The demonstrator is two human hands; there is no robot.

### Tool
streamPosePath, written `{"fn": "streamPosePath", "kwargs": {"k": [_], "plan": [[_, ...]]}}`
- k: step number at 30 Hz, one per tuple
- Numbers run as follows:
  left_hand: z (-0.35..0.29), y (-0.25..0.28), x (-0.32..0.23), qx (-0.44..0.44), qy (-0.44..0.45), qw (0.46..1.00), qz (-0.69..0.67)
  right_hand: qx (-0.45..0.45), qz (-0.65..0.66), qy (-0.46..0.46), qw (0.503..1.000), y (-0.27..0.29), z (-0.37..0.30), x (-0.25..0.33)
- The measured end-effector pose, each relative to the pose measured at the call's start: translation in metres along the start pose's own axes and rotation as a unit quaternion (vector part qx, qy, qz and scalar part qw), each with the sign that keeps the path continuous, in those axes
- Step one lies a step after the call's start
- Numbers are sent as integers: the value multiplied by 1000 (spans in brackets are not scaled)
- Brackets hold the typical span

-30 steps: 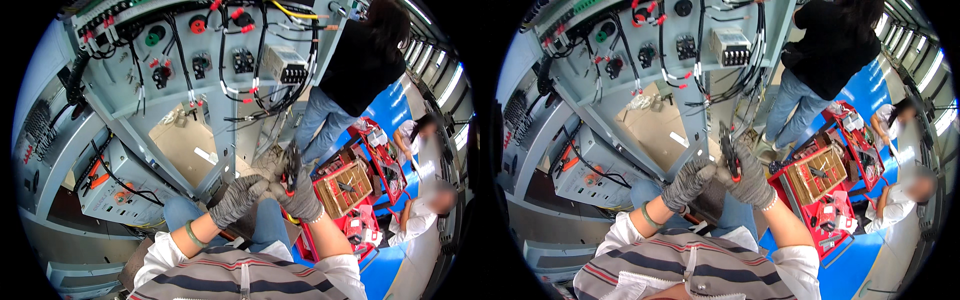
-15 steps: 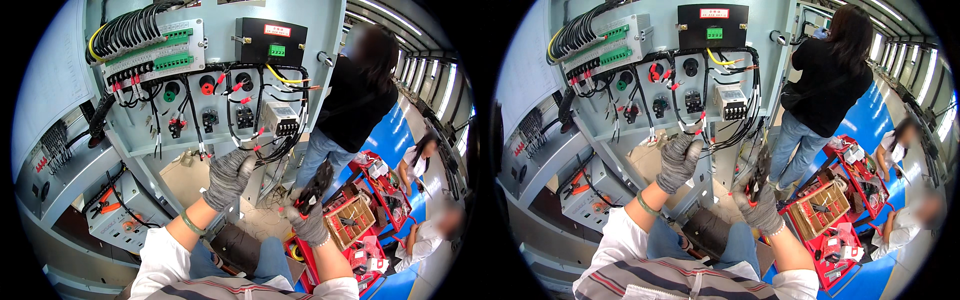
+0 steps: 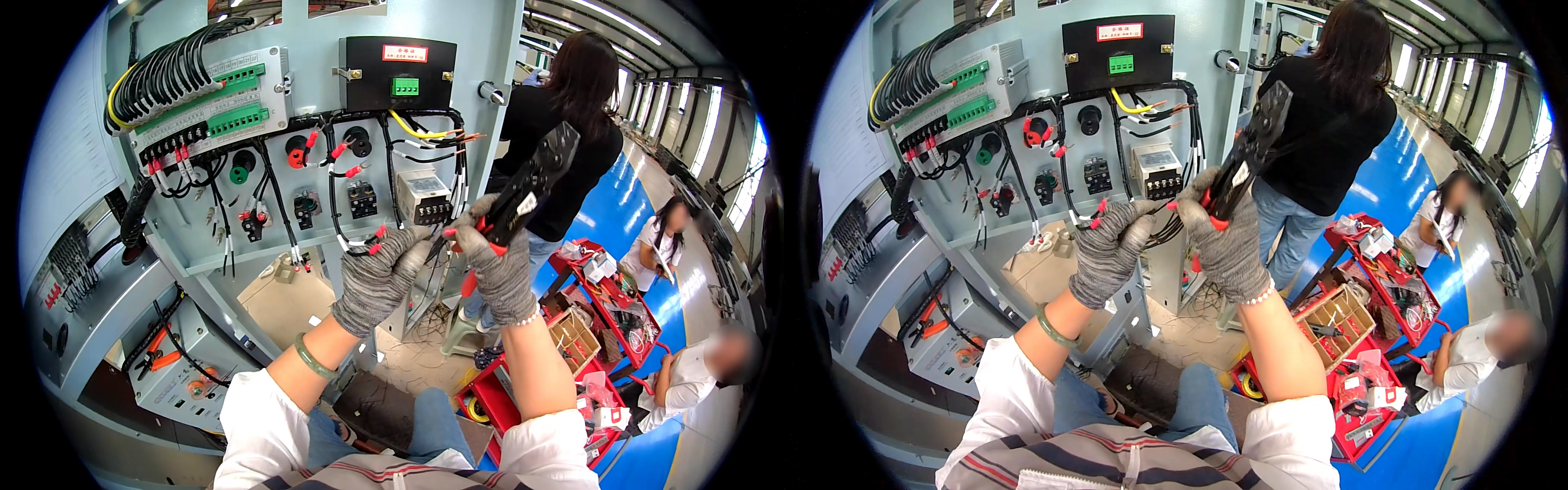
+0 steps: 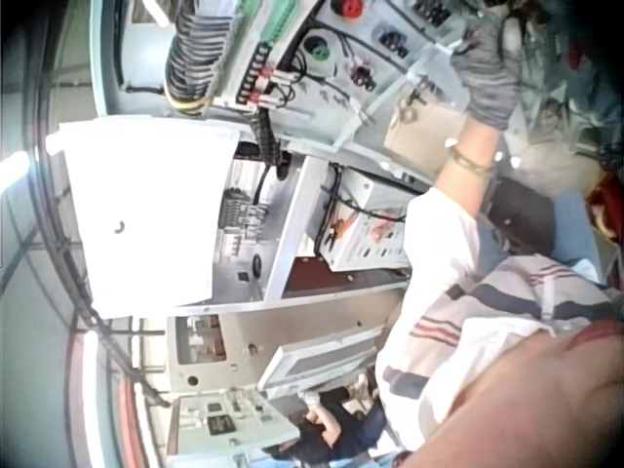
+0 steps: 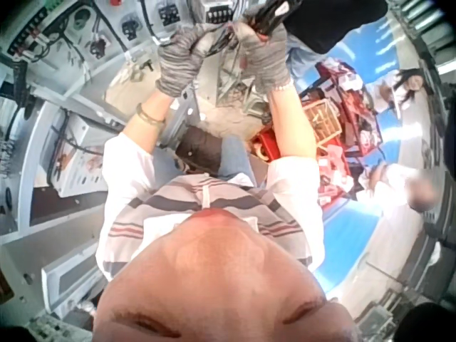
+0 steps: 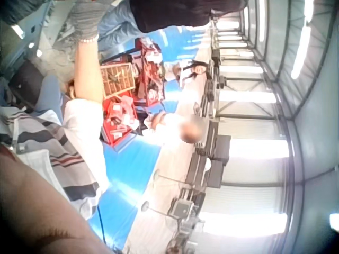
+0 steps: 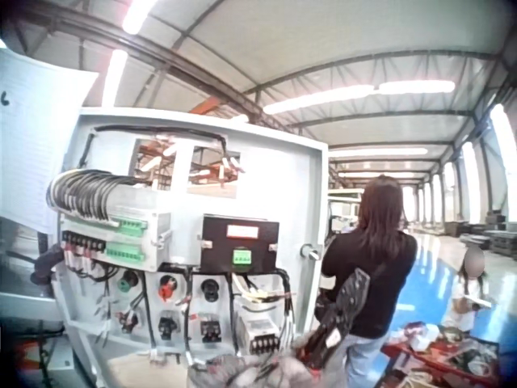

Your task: The person strips insulation from multiple black wires and inserts them into terminal blocks inside an open electrical panel. The person uses wire strippers and handles the wires one at a time while seated on a step stool. Other people are visible in the background.

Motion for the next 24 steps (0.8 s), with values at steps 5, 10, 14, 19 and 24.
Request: {"fn": "streamPosePath", "kwargs": {"k": [5, 10, 14, 19, 24], "plan": [[2, 2, -12, -28, 10, 994, -103, 12, 130, -1, 991, -1, 12, -2], [-3, 2, -4, -26, 32, 996, -85, 29, 161, -22, 986, -5, 10, -7], [-9, 11, 9, 27, 52, 998, -2, 28, 138, -62, 988, -1, 4, -12], [-13, 22, 15, 37, 20, 998, 47, 19, 84, -74, 994, 3, -1, -18], [-17, 25, 14, 25, -19, 999, 29, 33, 75, -55, 995, 0, -2, -21]]}}
Point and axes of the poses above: each hand's wrist, its own z-axis towards the middle knuckle, its own y-axis out of the back of the hand, x = y × z, the point moved 6 cm from there along z, towards the middle knuckle, and after that the axes turned 14 degrees about x, right-handed, at the moved point
